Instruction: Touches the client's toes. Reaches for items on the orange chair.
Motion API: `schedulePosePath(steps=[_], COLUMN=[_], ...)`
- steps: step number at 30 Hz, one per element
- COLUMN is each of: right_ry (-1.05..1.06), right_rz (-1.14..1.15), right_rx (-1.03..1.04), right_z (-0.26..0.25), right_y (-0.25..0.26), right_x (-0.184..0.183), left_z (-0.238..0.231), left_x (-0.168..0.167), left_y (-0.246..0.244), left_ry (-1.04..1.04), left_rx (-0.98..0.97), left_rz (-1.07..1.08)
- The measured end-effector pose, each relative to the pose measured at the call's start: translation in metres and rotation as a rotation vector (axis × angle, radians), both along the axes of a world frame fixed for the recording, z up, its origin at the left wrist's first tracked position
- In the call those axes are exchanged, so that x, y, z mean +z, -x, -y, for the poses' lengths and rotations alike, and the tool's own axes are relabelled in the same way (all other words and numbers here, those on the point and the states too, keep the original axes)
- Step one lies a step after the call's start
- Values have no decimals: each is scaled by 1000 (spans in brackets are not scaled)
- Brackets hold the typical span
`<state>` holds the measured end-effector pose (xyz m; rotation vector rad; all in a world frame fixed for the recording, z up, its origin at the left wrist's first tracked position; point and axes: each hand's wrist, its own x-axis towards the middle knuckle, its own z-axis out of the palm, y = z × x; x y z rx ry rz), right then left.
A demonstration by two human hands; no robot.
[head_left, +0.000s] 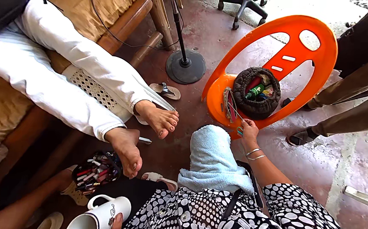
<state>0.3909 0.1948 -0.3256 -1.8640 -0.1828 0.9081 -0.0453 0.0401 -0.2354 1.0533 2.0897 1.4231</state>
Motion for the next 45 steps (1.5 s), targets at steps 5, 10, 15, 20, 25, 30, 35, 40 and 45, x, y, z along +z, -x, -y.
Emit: schedulePosePath(steps=[5,10,15,20,25,30,35,40,45], right_ry=[-264,-84,341,119,278,567,656,556,534], right_rz=[-121,-79,315,943,1067,1236,1124,1101,1149], right_rx=[351,796,1297,1484,1777,1911,1889,1938,2004], right_z=[42,77,90,108,106,100,105,104,92], right_y=[20,35,35,72,114,153,171,160,169], right_x=[49,103,114,120,141,165,168,163,153], left_z=[5,7,14,17,19,23,27,30,31], left_x=[-16,-25,-30,-33,-33,-46,-48,-49,-48], left_y=[9,11,18,25,27,33,37,40,41], left_ry=[-89,-142,-184,-227,-297,-394,-374,-413,-414], left_rx=[20,15,26,17,32,14,49,59,54], left_rz=[-15,-20,-15,33,57,76,106,111,112])
